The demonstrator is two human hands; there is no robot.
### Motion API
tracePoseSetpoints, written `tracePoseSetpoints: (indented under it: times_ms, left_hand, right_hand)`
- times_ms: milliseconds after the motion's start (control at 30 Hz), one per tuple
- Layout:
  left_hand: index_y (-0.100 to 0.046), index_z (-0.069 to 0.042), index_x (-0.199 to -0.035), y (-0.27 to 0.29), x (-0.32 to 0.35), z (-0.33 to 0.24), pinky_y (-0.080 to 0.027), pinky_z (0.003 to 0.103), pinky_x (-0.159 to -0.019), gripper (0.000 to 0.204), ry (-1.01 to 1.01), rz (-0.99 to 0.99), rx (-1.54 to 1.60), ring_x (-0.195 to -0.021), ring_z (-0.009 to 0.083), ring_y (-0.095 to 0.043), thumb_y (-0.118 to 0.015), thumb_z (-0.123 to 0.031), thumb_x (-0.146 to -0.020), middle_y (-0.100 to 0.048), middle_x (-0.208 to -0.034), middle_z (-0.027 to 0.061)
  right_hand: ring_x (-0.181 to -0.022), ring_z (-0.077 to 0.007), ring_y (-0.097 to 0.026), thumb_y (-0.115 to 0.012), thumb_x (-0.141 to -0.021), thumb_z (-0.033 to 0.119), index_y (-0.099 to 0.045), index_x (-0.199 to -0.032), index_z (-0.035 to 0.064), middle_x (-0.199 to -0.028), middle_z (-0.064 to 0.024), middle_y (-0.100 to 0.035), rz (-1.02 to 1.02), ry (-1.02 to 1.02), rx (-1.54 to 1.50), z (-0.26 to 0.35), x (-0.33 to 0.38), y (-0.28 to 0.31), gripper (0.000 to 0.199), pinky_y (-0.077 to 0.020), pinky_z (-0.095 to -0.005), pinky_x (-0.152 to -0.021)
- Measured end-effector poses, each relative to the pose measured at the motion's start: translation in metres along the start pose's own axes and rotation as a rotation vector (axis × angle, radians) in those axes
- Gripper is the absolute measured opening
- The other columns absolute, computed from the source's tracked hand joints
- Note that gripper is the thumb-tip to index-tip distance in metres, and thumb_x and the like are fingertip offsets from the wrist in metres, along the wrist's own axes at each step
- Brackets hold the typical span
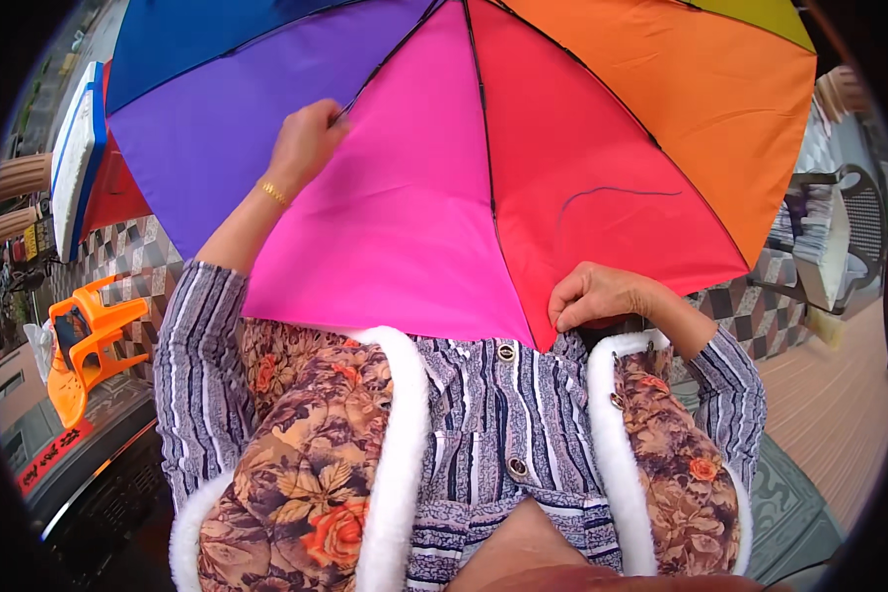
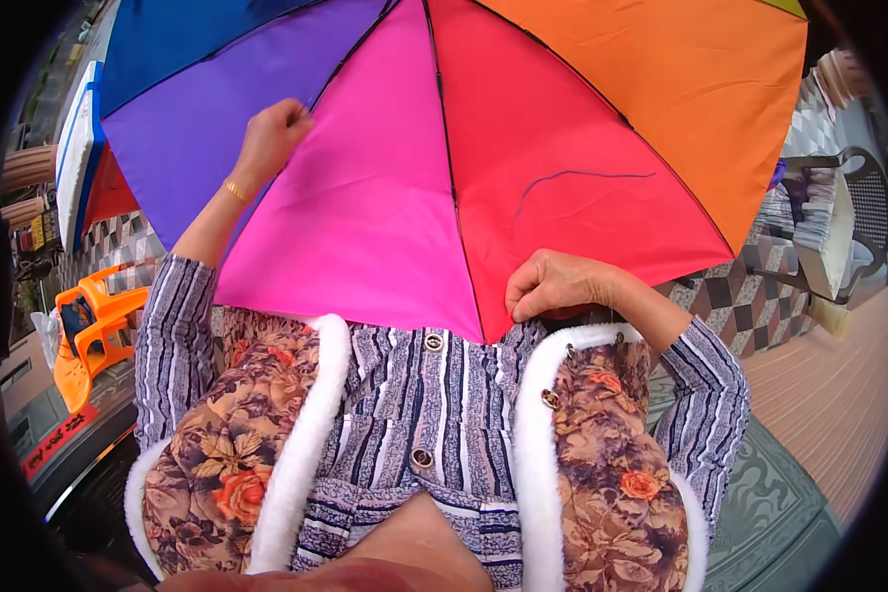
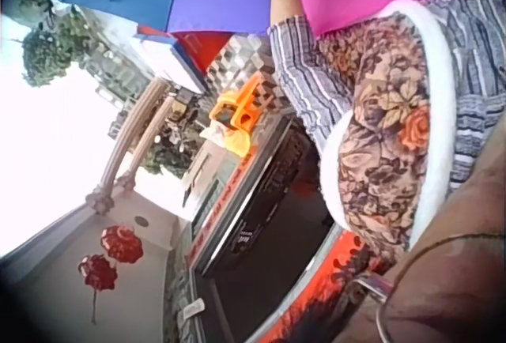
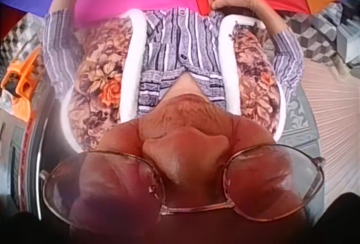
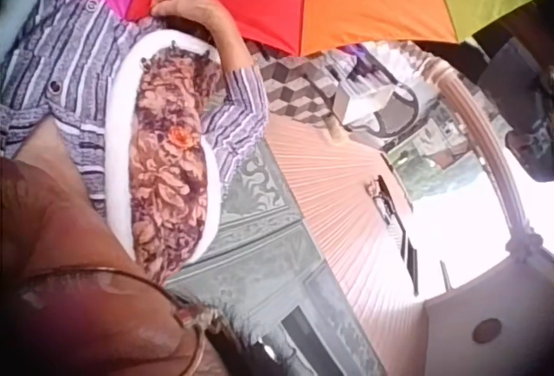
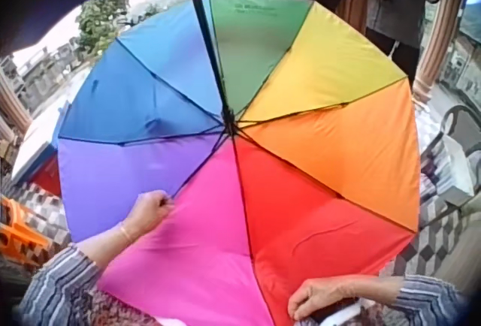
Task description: Sewing and repairing the fabric panels of a multi-colored umbrella.
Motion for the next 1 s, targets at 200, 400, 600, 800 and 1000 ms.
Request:
tracePoseSetpoints:
  times_ms: [200,400,600,800,1000]
  left_hand:
    - [-0.059,-0.005,-0.075,-0.105,-0.050,-0.053,-0.031,0.021,-0.037,0.009,0.270,0.039,1.023,-0.042,0.0052,-0.043,-0.060,-0.011,-0.082,-0.059,-0.064,0.0014]
    - [-0.059,-0.004,-0.083,-0.143,-0.049,-0.061,-0.032,0.021,-0.037,0.007,0.350,-0.044,1.268,-0.042,0.0060,-0.045,-0.060,-0.011,-0.083,-0.062,-0.067,0.0042]
    - [-0.058,-0.004,-0.085,-0.133,-0.047,-0.071,-0.034,0.021,-0.038,0.007,0.361,-0.086,1.383,-0.043,0.0064,-0.046,-0.060,-0.012,-0.084,-0.063,-0.068,0.0050]
    - [-0.057,-0.006,-0.085,-0.130,-0.047,-0.080,-0.035,0.021,-0.039,0.005,0.398,-0.121,1.483,-0.044,0.0075,-0.048,-0.059,-0.010,-0.085,-0.063,-0.069,0.0055]
    - [-0.056,-0.005,-0.082,-0.126,-0.045,-0.081,-0.036,0.021,-0.039,0.003,0.448,-0.164,1.498,-0.042,0.0073,-0.047,-0.058,-0.007,-0.084,-0.062,-0.066,0.0054]
  right_hand:
    - [-0.064,-0.0044,-0.050,-0.067,-0.078,0.010,-0.065,-0.085,0.0020,-0.069,0.0032,-0.058,0.142,-0.077,0.131,0.007,-0.012,-0.002,0.011,-0.0405,-0.0202,-0.058]
    - [-0.064,-0.0059,-0.049,-0.055,-0.084,0.009,-0.056,-0.098,0.0055,-0.073,0.0022,-0.052,-0.270,0.214,0.028,0.105,0.000,0.070,0.015,-0.0420,-0.0208,-0.059]
    - [-0.067,-0.0120,-0.054,-0.052,-0.085,0.006,-0.057,-0.094,0.0050,-0.073,-0.0022,-0.054,-0.849,0.569,0.503,0.169,-0.025,0.189,0.011,-0.0457,-0.0249,-0.061]
    - [-0.073,-0.0297,-0.060,-0.058,-0.080,0.012,-0.064,-0.086,0.0084,-0.081,-0.0116,-0.060,-1.312,0.585,0.903,0.182,-0.032,0.205,0.009,-0.0497,-0.0385,-0.066]
    - [-0.081,-0.0297,-0.061,-0.058,-0.080,0.015,-0.066,-0.085,0.0098,-0.083,-0.0110,-0.062,-1.316,0.475,0.977,0.187,-0.045,0.206,0.010,-0.0501,-0.0399,-0.069]
Point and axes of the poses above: each hand's wrist, its own x-axis away from the middle knuckle, its own y-axis out of the back of the hand, z = x × y, the point moved 10 cm from there along -x, towards the middle knuckle
